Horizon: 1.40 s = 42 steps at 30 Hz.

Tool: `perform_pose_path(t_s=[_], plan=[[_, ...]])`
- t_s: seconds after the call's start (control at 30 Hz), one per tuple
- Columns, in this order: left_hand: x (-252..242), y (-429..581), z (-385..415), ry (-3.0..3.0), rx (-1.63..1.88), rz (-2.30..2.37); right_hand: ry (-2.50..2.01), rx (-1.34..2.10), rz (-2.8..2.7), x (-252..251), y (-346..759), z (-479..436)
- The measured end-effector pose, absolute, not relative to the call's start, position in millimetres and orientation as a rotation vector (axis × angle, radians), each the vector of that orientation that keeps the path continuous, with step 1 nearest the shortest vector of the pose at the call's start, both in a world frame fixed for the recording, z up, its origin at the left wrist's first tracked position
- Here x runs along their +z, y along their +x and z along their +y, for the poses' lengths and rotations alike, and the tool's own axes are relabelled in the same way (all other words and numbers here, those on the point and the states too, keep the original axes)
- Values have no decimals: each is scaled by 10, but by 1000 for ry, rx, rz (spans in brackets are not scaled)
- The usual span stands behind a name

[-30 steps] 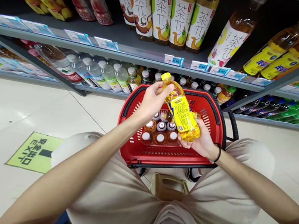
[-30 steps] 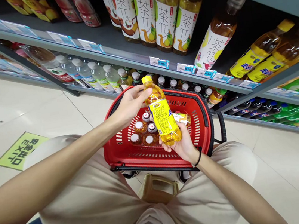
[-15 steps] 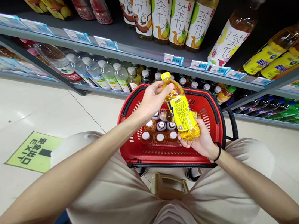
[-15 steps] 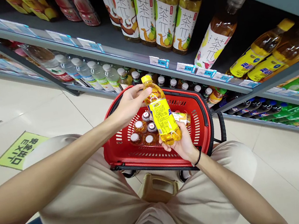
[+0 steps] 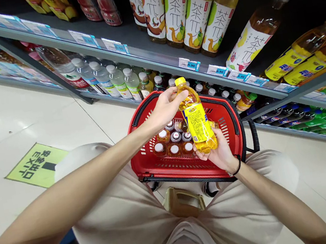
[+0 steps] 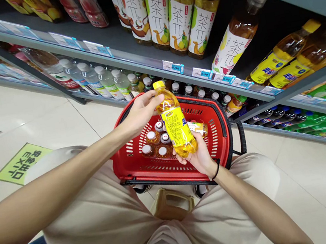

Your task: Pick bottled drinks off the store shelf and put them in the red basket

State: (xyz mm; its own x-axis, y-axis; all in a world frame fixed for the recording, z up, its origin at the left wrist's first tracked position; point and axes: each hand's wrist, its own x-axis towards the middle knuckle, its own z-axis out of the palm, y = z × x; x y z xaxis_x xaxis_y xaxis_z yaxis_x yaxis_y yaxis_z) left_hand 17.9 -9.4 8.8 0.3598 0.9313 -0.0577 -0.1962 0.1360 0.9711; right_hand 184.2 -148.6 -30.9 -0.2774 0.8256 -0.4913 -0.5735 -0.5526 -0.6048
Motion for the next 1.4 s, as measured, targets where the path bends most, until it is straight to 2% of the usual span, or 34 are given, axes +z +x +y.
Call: perform_pose_path(t_s=[0.6, 0.8, 1.4], plan=[[74, 139, -2, 1128, 1023, 761, -1031, 1899, -396, -313, 1814, -1506], [117, 138, -21, 1076, 978, 788, -1105, 1770, -380, -331, 1784, -1552], [159, 125, -51, 1027, 937, 748, -1136, 1702, -638, -312, 1751, -1578]])
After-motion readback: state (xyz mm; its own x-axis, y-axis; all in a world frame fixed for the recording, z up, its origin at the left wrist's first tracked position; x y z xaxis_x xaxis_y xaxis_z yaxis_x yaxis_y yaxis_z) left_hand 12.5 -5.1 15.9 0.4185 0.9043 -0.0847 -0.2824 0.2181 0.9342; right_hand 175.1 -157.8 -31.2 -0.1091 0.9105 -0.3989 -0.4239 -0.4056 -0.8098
